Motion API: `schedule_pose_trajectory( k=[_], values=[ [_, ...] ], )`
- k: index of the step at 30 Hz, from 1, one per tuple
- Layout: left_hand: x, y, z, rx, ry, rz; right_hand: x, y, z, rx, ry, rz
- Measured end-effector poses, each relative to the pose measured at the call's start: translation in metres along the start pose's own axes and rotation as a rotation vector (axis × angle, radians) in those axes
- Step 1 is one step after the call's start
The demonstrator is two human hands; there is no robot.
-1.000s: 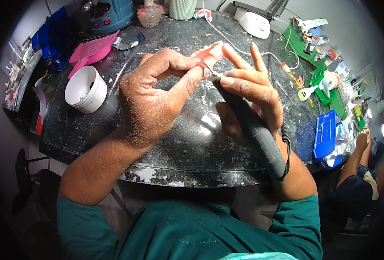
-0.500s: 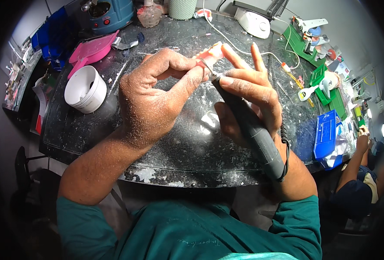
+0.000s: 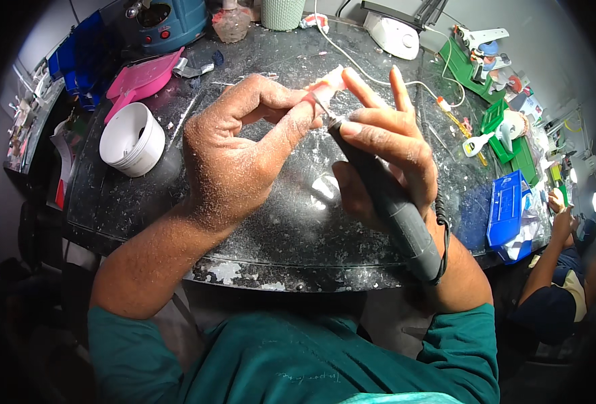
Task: The person trims a denture using a hand tool and then grinds and shapes it with an electric rotary tool.
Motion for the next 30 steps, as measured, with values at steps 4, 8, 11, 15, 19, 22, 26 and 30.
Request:
schedule_pose_trajectory(
  k=[4,8,11,15,19,22,26,30],
  values=[
    [0.0001,-0.0011,-0.0005,0.000,-0.011,-0.016,0.0027,-0.0017,-0.0001,-0.001,0.014,-0.006],
    [-0.0011,-0.0012,0.0001,-0.003,-0.013,-0.037,0.0039,0.0007,-0.0003,-0.007,0.033,0.001],
    [-0.0003,-0.0016,-0.0003,0.003,-0.008,-0.034,0.0003,-0.0018,0.0002,0.001,-0.006,-0.016],
    [-0.0005,-0.0026,-0.0008,0.003,-0.009,-0.058,0.0039,0.0004,-0.0010,0.005,0.049,0.008],
    [-0.0025,-0.0033,0.0008,0.023,-0.011,-0.089,0.0013,0.0019,-0.0018,0.013,0.026,-0.001],
    [-0.0043,-0.0049,0.0004,0.020,-0.061,-0.066,0.0029,0.0009,-0.0015,0.019,0.021,-0.001],
    [-0.0052,-0.0020,0.0014,0.053,-0.067,-0.023,0.0033,0.0033,-0.0016,0.015,0.041,0.012],
    [-0.0051,-0.0014,0.0015,0.052,-0.068,-0.033,-0.0010,0.0020,-0.0011,0.019,-0.015,-0.005]
  ],
)
Point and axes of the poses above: each hand's wrist, its own z-axis towards the middle knuckle, its own x-axis out of the back of the hand, y = z × x, the point moved 10 cm from there along z, towards the middle knuckle, and after that the axes turned 14 degrees about -y, right-handed, at the moved point
